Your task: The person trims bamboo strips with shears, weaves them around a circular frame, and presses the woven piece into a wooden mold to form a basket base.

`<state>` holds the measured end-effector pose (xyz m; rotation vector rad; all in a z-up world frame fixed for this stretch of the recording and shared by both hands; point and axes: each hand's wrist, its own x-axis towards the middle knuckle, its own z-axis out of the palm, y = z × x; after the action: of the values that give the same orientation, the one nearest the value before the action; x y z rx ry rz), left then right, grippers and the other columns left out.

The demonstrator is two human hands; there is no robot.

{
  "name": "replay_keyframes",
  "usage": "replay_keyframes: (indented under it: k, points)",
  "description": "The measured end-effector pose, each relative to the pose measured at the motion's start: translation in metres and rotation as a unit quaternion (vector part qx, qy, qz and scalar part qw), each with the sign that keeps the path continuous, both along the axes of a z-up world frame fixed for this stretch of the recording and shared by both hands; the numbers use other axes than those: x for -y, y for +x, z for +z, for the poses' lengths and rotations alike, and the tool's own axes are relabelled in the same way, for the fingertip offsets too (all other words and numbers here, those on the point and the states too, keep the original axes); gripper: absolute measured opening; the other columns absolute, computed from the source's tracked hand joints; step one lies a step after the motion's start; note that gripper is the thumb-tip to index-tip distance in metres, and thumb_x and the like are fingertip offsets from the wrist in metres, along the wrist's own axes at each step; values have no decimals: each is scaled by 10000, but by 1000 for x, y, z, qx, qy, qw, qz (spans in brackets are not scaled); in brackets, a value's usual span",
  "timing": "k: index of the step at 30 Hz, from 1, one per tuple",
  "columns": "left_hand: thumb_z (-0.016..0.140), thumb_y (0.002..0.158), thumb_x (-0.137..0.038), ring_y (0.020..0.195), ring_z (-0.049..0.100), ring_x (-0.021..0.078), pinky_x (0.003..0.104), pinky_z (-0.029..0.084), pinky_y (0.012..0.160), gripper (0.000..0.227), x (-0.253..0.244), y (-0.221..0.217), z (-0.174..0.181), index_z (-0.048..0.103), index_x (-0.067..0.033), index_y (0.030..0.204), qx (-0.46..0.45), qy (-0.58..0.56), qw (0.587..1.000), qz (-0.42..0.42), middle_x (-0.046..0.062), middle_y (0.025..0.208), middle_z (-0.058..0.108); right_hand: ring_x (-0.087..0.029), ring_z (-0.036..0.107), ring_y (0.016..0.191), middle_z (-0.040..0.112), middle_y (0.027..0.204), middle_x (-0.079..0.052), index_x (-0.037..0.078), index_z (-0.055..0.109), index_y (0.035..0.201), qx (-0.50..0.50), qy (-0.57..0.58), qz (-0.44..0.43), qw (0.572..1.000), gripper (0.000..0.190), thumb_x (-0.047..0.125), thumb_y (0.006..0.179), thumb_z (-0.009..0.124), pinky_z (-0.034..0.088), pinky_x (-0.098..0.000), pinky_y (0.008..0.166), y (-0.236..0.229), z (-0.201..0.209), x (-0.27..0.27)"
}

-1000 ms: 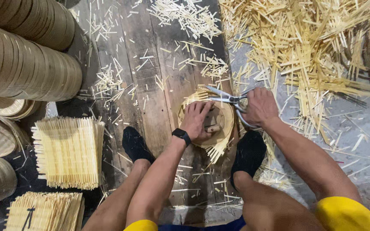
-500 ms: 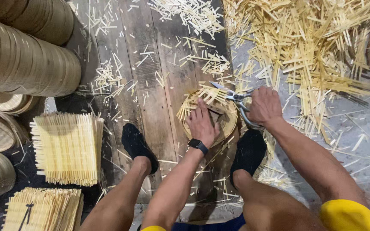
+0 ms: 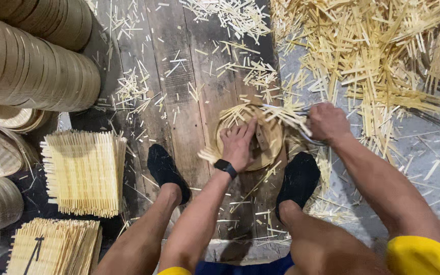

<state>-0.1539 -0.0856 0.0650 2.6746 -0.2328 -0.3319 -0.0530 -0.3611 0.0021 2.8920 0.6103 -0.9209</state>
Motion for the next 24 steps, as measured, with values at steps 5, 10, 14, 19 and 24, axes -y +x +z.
replay_keyframes:
  k: [5, 10, 14, 19, 24]
  points:
    - [899, 488, -132, 1207, 536, 292, 583, 286, 1062, 1264, -11, 11, 5, 267, -189, 1581, -48, 32, 995, -87, 78, 1279, 592, -236, 608, 884, 601, 968, -141, 41, 623, 1055, 42, -40, 71, 996, 417, 432, 925, 564, 537, -360, 851, 2, 0, -7]
    - [871, 590, -298, 1290, 462, 379, 632, 277, 1115, 1191, -25, 10, 2, 253, -182, 1601, 65, 56, 988, -132, 159, 1398, 515, -269, 623, 949, 628, 1014, -162, 64, 639, 1120, 70, 15, 47, 996, 413, 420, 914, 594, 564, -404, 822, -2, -14, -8]
    - [944, 559, -536, 1326, 326, 533, 686, 236, 1071, 1342, 6, -11, -2, 180, -31, 1540, 106, -18, 984, 142, 355, 1462, 333, -261, 617, 910, 618, 991, -167, 28, 626, 1114, 46, 2, 63, 997, 611, 607, 935, 551, 566, -406, 779, 3, -3, 11]
    - [914, 572, -442, 1333, 384, 442, 627, 298, 1081, 1276, 31, -7, -11, 209, -23, 1550, -48, 0, 968, 247, 253, 1467, 394, -238, 660, 897, 688, 961, -105, 113, 642, 1036, -55, -80, 32, 995, 417, 501, 997, 493, 577, -359, 803, 8, 19, -25]
    - [928, 504, -342, 1315, 412, 399, 580, 305, 1086, 1305, 4, 1, 3, 222, -70, 1567, -61, -3, 987, 148, 212, 1428, 440, -264, 608, 771, 646, 867, -80, 107, 664, 988, -69, 217, -301, 926, 333, 406, 928, 530, 541, -441, 677, -2, 21, -5]
